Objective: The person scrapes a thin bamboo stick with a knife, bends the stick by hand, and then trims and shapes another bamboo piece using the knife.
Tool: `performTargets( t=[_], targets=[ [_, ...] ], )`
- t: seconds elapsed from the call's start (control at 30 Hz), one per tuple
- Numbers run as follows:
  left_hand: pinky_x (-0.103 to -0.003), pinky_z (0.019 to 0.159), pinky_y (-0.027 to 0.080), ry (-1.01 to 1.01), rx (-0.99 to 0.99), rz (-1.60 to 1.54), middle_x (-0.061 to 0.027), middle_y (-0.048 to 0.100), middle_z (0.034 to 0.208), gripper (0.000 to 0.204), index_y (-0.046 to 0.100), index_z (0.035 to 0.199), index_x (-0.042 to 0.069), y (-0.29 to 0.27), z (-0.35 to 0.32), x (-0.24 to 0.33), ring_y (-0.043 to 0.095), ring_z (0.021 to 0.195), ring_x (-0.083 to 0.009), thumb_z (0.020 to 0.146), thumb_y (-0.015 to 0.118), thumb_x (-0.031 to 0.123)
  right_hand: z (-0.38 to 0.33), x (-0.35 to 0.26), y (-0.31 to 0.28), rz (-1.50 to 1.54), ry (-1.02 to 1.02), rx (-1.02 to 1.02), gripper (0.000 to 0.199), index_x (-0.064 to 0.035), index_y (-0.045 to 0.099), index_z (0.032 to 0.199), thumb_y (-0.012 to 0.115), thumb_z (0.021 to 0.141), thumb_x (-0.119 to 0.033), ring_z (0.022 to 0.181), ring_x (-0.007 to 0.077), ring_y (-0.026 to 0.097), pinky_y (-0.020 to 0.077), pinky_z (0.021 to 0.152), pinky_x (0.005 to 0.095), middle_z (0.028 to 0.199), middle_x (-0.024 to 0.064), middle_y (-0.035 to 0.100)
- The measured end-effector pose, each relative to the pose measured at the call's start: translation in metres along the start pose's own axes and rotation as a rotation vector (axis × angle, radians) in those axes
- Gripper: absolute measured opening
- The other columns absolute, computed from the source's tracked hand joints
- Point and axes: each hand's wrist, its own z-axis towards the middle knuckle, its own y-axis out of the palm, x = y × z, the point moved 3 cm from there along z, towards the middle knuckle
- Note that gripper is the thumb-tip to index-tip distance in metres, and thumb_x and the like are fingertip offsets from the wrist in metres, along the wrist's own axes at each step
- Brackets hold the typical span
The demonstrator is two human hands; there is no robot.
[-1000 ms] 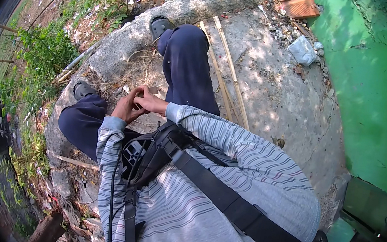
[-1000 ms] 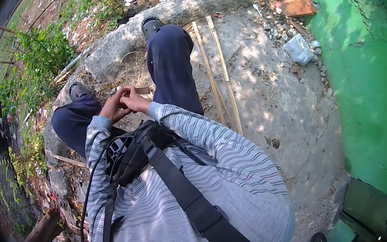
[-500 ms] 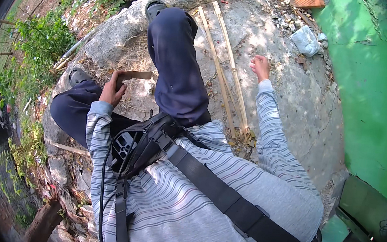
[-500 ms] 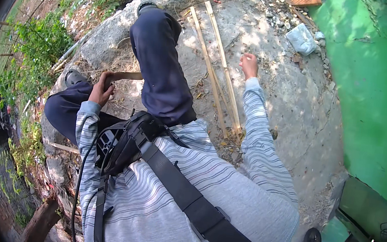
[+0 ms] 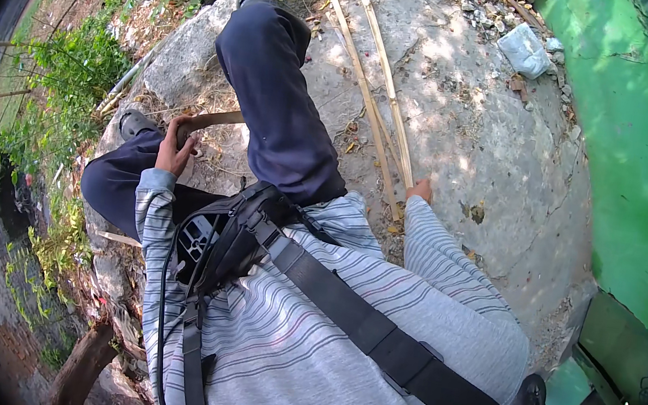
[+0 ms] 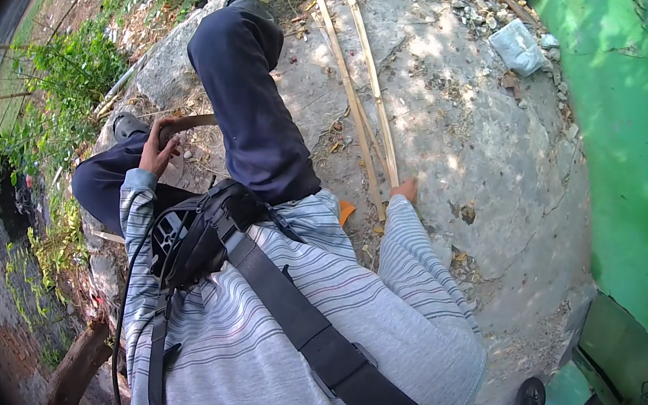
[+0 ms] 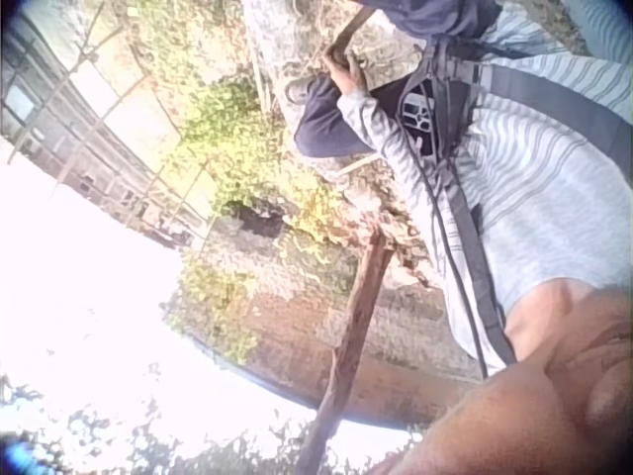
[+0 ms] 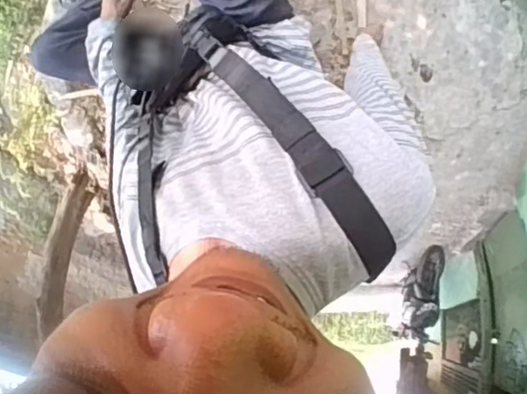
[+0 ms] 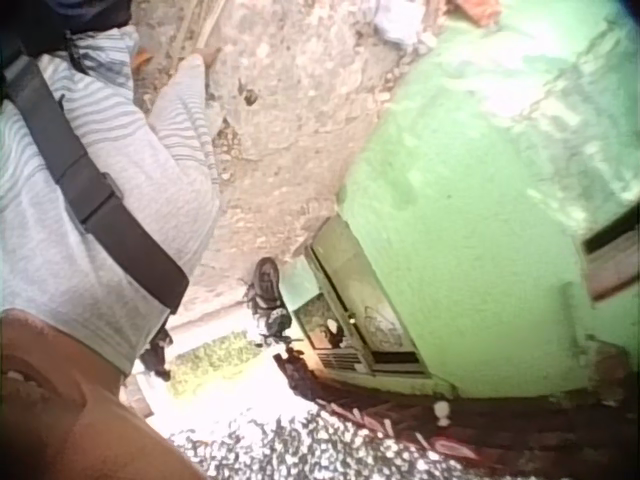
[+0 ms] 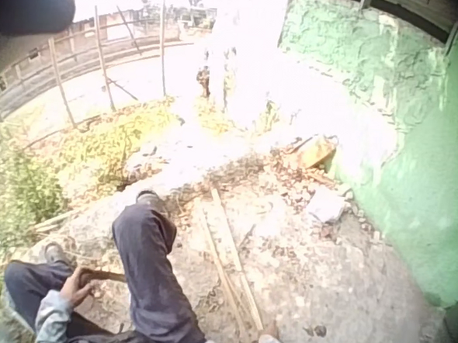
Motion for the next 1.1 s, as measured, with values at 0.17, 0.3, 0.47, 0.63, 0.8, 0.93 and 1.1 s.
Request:
performTargets(
  t=[0.17, 0.3, 0.47, 0.63, 0.8, 0.93, 1.1],
  targets=[
    [-0.032, 0.066, 0.058, 0.058, 0.057, 0.009, -0.0157, 0.066, 0.117, 0.044, 0.047, 0.135, 0.01, 0.002, 0.001, -0.006, 0.069, 0.081, -0.0184, 0.096, 0.067, 0.01, 0.005, 0.018, -0.005, 0.021, -0.055, -0.14, 0.025, -0.004, 0.074, 0.103, 0.072, 0.083, -0.019, 0.098, 0.0332, 0.072, 0.0558, 0.089, 0.0416, 0.104, 0.0144, 0.076],
    [-0.033, 0.065, 0.058, -0.017, 0.048, 0.067, -0.0159, 0.069, 0.105, 0.041, 0.047, 0.134, 0.012, 0.006, -0.002, 0.003, 0.07, 0.077, -0.021, 0.099, 0.067, 0.021, 0.01, 0.051, -0.013, 0.312, -0.104, -0.226, 0.022, -0.0059, 0.073, 0.1, 0.074, 0.083, -0.019, 0.082, 0.024, 0.074, 0.0572, 0.078, 0.0376, 0.084, 0.0125, 0.074],
    [-0.037, 0.061, 0.055, -0.139, 0.031, 0.105, -0.0124, 0.072, 0.086, 0.035, 0.046, 0.127, 0.011, 0.003, -0.004, -0.002, 0.07, 0.07, -0.0215, 0.1, 0.065, 0.023, -0.009, 0.04, -0.042, 0.635, 0.108, -0.296, 0.026, -0.0052, 0.072, 0.083, 0.071, 0.084, -0.031, 0.072, 0.0178, 0.07, 0.0545, 0.069, 0.0359, 0.078, 0.0088, 0.073],
    [-0.047, 0.084, 0.054, -0.05, 0.1, 0.289, -0.0268, 0.071, 0.1, 0.045, 0.044, 0.128, 0.007, 0.007, -0.004, -0.032, 0.071, 0.097, -0.0426, 0.093, 0.067, 0.023, -0.03, 0.018, -0.09, 0.519, -0.221, 0.109, 0.027, -0.0034, 0.07, 0.078, 0.064, 0.09, -0.027, 0.055, 0.0096, 0.055, 0.0402, 0.049, 0.0261, 0.064, 0.0035, 0.063],
    [-0.05, 0.09, 0.054, -0.069, 0.182, 0.166, -0.0284, 0.07, 0.106, 0.041, 0.051, 0.124, 0.005, 0.007, 0.0, -0.023, 0.068, 0.101, -0.047, 0.087, 0.066, 0.014, -0.048, -0.055, -0.135, 0.85, -0.246, -0.006, 0.026, -0.0039, 0.065, 0.081, 0.061, 0.095, -0.025, 0.054, 0.0068, 0.05, 0.035, 0.045, 0.0238, 0.065, -0.001, 0.056],
    [-0.048, 0.09, 0.055, -0.102, 0.222, 0.156, -0.0269, 0.07, 0.109, 0.039, 0.054, 0.125, 0.005, 0.006, -0.003, -0.017, 0.068, 0.104, -0.044, 0.089, 0.066, 0.015, -0.081, -0.183, -0.2, 1.014, -0.413, -0.094, 0.022, -0.0054, 0.064, 0.092, 0.055, 0.102, -0.023, 0.053, 0.0055, 0.044, 0.0354, 0.047, 0.0228, 0.063, -0.0024, 0.051],
    [-0.054, 0.089, 0.052, -0.069, 0.312, 0.203, -0.029, 0.069, 0.106, 0.038, 0.05, 0.125, 0.004, 0.004, -0.009, -0.025, 0.066, 0.099, -0.0489, 0.091, 0.064, 0.017, -0.166, -0.372, -0.29, 1.021, -0.746, -0.414, 0.023, -0.0014, 0.061, 0.109, 0.05, 0.106, -0.021, 0.057, 0.0092, 0.053, 0.0432, 0.051, 0.0229, 0.08, 0.0037, 0.061]
  ],
)
